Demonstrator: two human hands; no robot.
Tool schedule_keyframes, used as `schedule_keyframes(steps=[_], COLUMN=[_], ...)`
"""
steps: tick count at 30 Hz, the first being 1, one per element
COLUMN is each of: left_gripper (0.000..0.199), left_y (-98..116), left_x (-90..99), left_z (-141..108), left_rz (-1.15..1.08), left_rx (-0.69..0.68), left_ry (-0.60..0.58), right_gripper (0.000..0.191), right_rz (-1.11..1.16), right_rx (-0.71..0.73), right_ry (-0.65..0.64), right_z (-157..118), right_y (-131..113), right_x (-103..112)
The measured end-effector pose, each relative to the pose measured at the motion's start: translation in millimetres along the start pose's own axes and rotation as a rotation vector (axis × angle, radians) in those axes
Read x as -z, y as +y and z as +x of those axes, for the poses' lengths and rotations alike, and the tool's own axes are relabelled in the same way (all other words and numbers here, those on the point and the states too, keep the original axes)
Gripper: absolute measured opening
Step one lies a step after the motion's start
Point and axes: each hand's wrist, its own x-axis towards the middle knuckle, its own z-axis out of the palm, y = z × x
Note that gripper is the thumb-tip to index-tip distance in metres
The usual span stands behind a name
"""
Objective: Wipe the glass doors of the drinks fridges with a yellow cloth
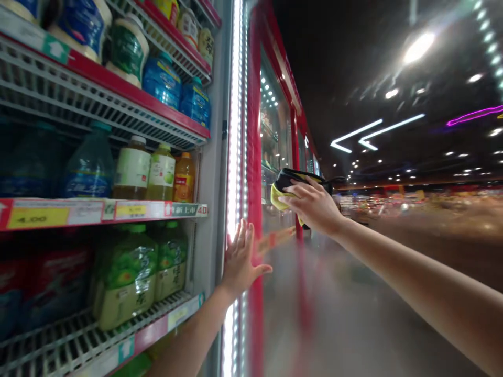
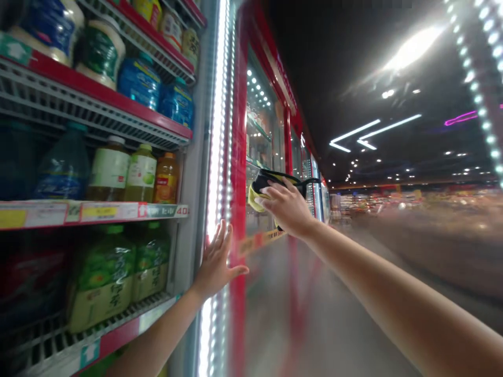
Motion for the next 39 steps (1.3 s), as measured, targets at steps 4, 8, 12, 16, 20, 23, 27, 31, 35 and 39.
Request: schedule_keyframes(steps=[4,8,12,16,20,23,27,31,35,39], left_gripper=[0.131,0.140,0.144,0.146,0.154,0.157,0.151,0.143,0.147,0.150], left_y=[1.1,5.0,7.5,5.8,4.2,2.9,-3.7,-17.9,-27.9,-27.8], left_x=[-3.0,-5.0,-8.7,-15.6,-19.9,-22.6,-21.1,-10.0,-2.2,-5.3], left_z=[-0.2,-3.1,-2.1,-1.7,-3.0,-3.1,-6.4,-14.9,-20.1,-22.1], left_rz=[0.004,0.015,0.040,0.057,0.063,0.037,-0.028,-0.041,0.008,0.039], left_rx=[0.006,0.021,0.014,0.011,0.018,0.012,-0.015,-0.082,-0.061,0.022], left_ry=[0.018,0.036,0.052,0.072,0.061,0.056,0.067,0.130,0.138,0.184], right_gripper=[0.035,0.040,0.042,0.037,0.044,0.046,0.044,0.046,0.045,0.037], right_rz=[-0.022,-0.035,0.000,0.024,-0.044,-0.057,0.006,0.052,0.040,0.039], right_rx=[-0.140,-0.181,-0.057,0.026,-0.187,-0.269,-0.078,0.106,-0.120,-0.216], right_ry=[0.050,-0.017,-0.143,-0.206,-0.131,-0.128,-0.227,-0.285,-0.189,-0.116], right_z=[12.8,60.1,42.1,15.2,68.5,110.9,95.3,75.0,116.0,124.4], right_y=[12.1,-20.3,-66.6,-59.6,-31.8,-42.4,-75.3,-73.9,-61.7,-78.8], right_x=[5.8,-10.4,-22.0,-11.6,-9.1,-23.2,-42.1,-45.7,-49.8,-55.7])
